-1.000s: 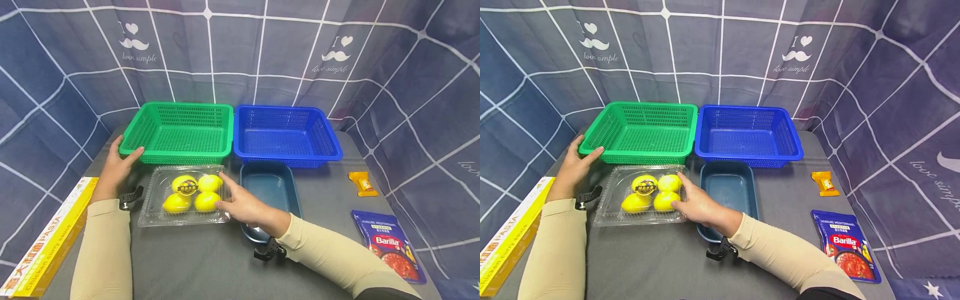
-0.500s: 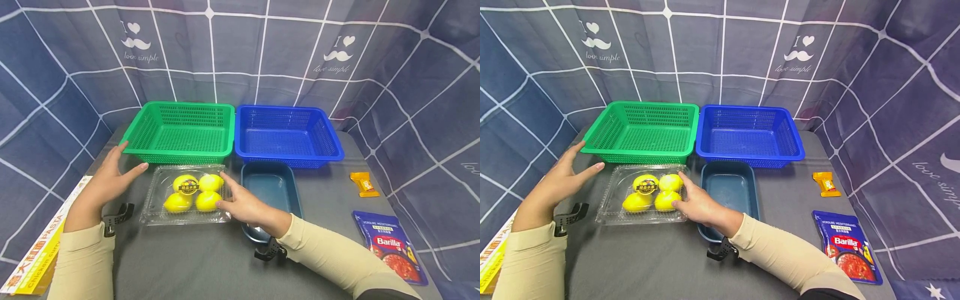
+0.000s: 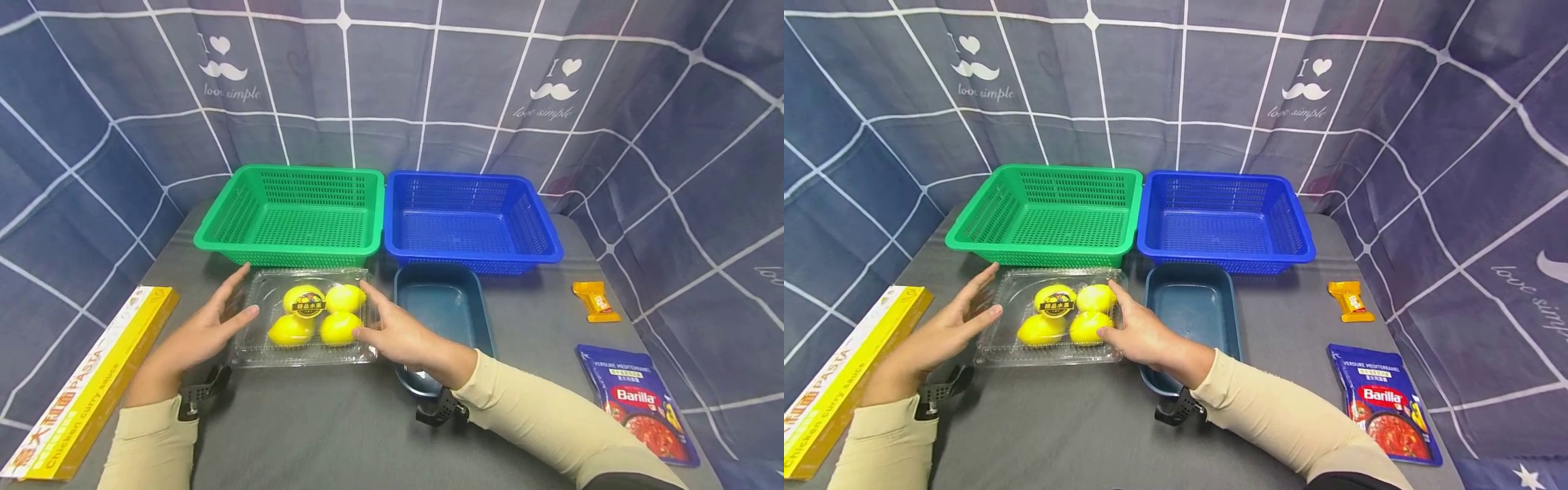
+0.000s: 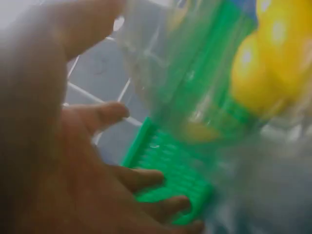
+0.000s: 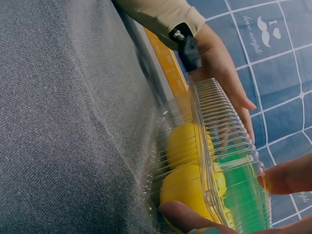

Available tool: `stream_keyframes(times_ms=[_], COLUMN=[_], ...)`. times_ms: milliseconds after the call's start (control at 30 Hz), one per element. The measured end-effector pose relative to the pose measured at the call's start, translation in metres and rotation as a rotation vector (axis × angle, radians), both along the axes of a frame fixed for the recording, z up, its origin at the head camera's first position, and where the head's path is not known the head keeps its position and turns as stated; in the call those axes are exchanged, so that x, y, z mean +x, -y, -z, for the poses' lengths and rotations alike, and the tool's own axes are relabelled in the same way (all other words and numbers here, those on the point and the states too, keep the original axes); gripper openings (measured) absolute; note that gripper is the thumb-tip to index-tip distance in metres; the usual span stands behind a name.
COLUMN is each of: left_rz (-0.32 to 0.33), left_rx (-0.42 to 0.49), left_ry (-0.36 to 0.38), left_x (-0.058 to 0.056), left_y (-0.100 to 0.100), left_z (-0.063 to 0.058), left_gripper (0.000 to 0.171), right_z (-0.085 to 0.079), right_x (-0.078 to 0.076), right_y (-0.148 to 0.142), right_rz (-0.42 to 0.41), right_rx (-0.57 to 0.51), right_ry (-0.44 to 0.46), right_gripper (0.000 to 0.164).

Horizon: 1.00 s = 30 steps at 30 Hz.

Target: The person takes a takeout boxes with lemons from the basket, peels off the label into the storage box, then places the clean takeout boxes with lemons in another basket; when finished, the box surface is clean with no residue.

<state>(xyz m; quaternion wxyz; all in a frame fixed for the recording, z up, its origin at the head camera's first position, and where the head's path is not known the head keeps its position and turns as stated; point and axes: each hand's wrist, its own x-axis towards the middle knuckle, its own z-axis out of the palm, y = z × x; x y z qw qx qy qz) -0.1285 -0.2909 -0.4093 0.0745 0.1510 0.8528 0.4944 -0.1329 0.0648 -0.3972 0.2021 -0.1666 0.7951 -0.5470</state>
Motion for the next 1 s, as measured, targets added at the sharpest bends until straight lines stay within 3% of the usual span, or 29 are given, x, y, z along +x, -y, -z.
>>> stream_keyframes(times_ms=[200,333,500,600,700,833,1000], left_rz=[0.111,0.1,0.073,0.088,0.106,0.111,0.102], left_rx=[0.003,0.027,0.159,0.231,0.27,0.284,0.299], left_ry=[0.022,0.035,0.027,0.007,-0.002,0.01,0.02], left_x=[0.002,0.003,0.004,0.003,0.002,0.0,-0.002], left_y=[0.002,0.002,-0.001,-0.003,-0.005,-0.006,-0.006], left_z=[0.014,0.02,0.028,0.03,0.03,0.029,0.029], left_gripper=[0.093,0.092,0.091,0.092,0.093,0.093,0.093], right_z=[0.001,0.0,-0.001,-0.005,-0.011,-0.025,-0.043], right_x=[0.001,0.001,0.003,0.005,0.006,0.003,-0.012], right_y=[0.001,0.002,0.002,0.001,0.0,0.0,0.009], right_rz=[-0.001,-0.004,-0.012,-0.022,-0.03,-0.049,-0.134], right_rx=[-0.022,-0.01,0.061,0.1,0.148,0.216,0.272], right_ry=[0.001,0.003,-0.036,-0.067,-0.16,-0.366,-0.571], right_gripper=[0.089,0.089,0.091,0.091,0.09,0.086,0.063])
